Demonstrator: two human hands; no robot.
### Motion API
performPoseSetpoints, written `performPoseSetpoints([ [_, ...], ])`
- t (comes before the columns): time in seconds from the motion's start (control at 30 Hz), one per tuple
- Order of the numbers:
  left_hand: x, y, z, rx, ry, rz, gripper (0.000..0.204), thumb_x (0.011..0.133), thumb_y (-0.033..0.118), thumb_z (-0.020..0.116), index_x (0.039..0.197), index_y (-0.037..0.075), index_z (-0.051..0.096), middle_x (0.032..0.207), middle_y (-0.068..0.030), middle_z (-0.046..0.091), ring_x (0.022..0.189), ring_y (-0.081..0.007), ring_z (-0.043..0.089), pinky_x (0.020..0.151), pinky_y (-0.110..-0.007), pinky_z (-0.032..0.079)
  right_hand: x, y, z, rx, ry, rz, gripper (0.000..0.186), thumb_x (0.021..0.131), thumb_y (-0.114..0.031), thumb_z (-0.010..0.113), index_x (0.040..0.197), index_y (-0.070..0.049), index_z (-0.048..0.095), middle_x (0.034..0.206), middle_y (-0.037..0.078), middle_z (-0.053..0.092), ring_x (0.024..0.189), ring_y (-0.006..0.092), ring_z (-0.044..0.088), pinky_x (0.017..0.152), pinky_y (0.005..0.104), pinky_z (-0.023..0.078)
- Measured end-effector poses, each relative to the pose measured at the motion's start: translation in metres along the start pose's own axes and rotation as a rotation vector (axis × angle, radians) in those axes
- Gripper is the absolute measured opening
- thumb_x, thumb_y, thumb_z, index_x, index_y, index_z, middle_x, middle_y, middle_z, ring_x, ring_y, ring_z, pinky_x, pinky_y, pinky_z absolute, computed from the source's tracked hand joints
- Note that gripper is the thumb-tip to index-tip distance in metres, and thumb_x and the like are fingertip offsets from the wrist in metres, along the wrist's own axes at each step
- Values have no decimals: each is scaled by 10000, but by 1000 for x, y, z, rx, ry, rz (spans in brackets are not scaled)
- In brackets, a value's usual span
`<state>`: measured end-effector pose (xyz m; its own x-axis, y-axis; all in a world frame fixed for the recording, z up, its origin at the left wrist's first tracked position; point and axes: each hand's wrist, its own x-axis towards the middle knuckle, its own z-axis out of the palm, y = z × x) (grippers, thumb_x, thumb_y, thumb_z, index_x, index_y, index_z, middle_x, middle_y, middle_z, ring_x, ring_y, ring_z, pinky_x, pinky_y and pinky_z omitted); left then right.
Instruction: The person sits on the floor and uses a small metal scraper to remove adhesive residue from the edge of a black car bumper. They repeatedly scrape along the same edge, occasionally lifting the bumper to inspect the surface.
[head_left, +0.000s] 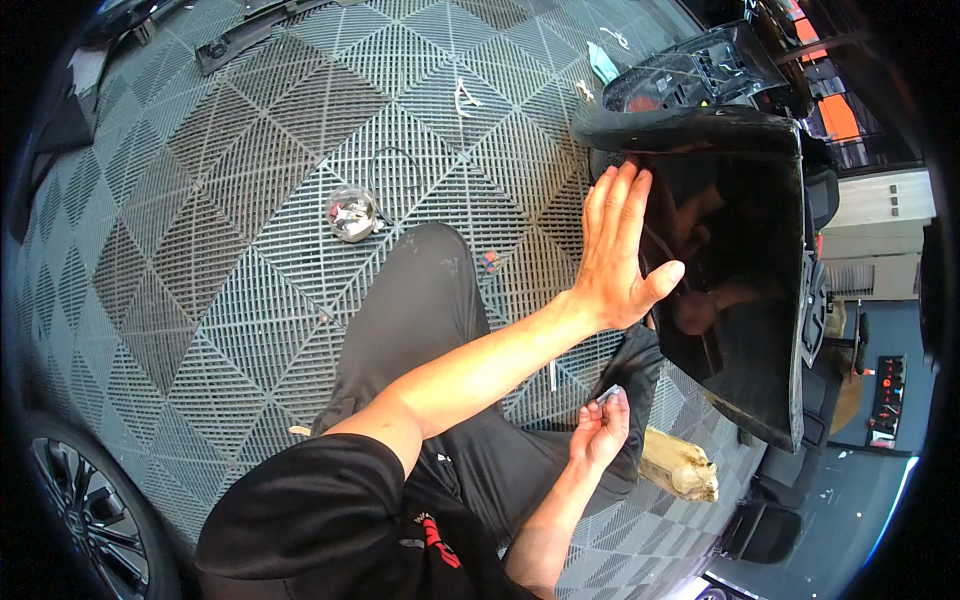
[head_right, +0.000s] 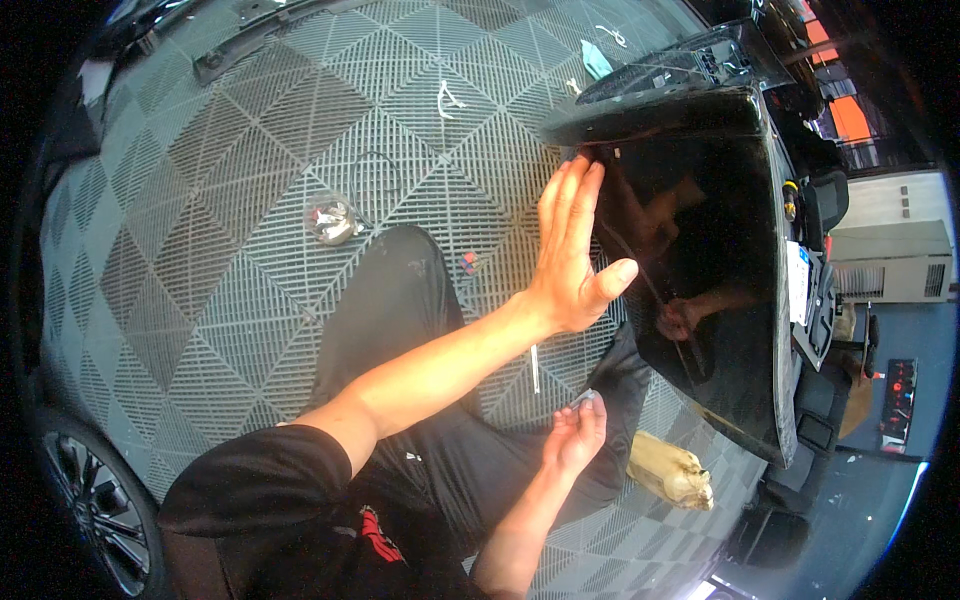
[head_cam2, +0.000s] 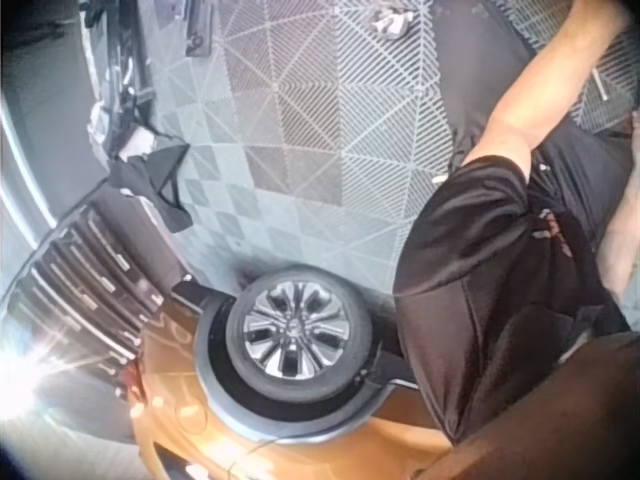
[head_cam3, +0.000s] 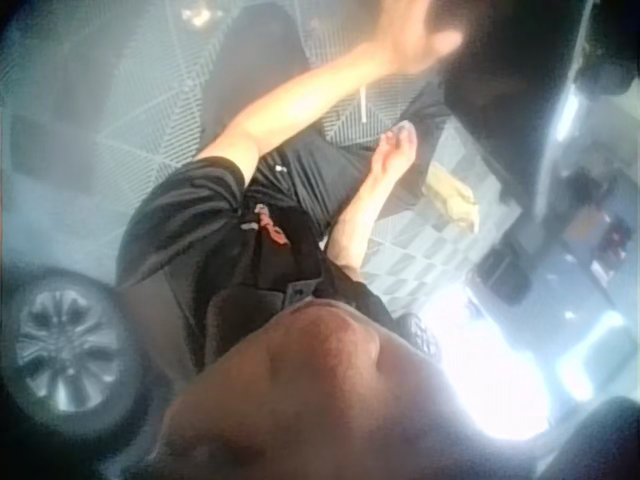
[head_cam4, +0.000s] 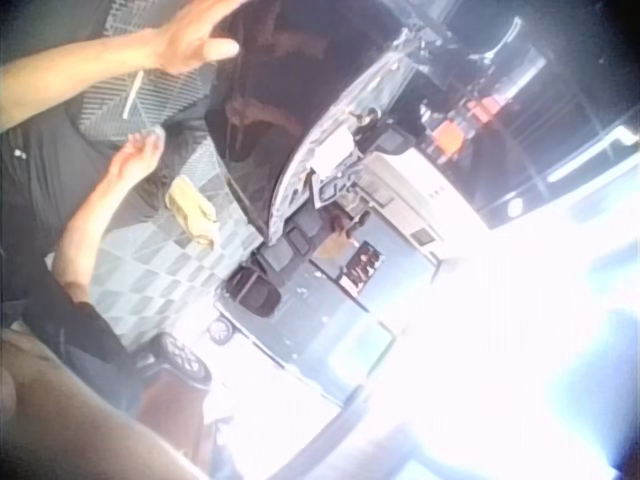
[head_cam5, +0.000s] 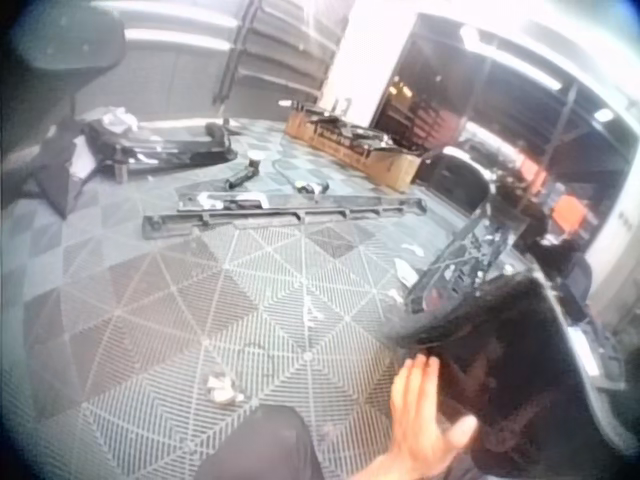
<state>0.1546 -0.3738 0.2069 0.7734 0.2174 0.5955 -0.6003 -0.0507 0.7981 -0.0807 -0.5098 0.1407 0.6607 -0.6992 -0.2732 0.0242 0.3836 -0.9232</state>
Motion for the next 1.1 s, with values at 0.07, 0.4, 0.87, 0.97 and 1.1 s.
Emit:
performPoseSetpoints([
  [0.07,0,1,-1,-11,6,2,1028,936,699,480,1548,-101,273,1605,-330,243,1485,-469,226,1225,-549,159,1,2,1,-3,-5,12,193,980,-96,655,1170,-63,654,884,29,713,680,147,656,627,302,561],
  [0.4,-15,6,-7,-13,-36,40,978,938,658,521,1535,-87,311,1613,-308,266,1452,-458,290,1200,-540,199,-2,4,4,4,39,16,224,975,-103,681,1191,-60,644,901,39,712,681,148,662,617,293,579],
  [0.87,-39,-36,-290,467,-125,-48,706,933,409,631,1447,-39,448,1498,-233,465,1396,-387,416,1196,-494,245,-56,-158,66,-218,-301,-545,132,988,-89,620,1100,-28,591,985,116,619,750,196,621,680,326,550],
  [0.97,-68,-72,-388,860,-142,-224,710,937,361,634,1483,-36,411,1553,-244,392,1447,-409,339,1210,-519,215,-68,-218,94,-314,-362,-742,142,1021,-116,584,1132,-32,550,1032,127,608,753,194,616,691,306,534],
  [1.1,-132,-104,-470,1184,-174,-415,705,971,322,599,1520,-42,347,1594,-266,316,1482,-438,269,1217,-557,184,-69,-269,138,-370,-383,-904,176,1095,-167,464,1206,-30,482,1018,157,629,739,196,626,688,300,535],
])
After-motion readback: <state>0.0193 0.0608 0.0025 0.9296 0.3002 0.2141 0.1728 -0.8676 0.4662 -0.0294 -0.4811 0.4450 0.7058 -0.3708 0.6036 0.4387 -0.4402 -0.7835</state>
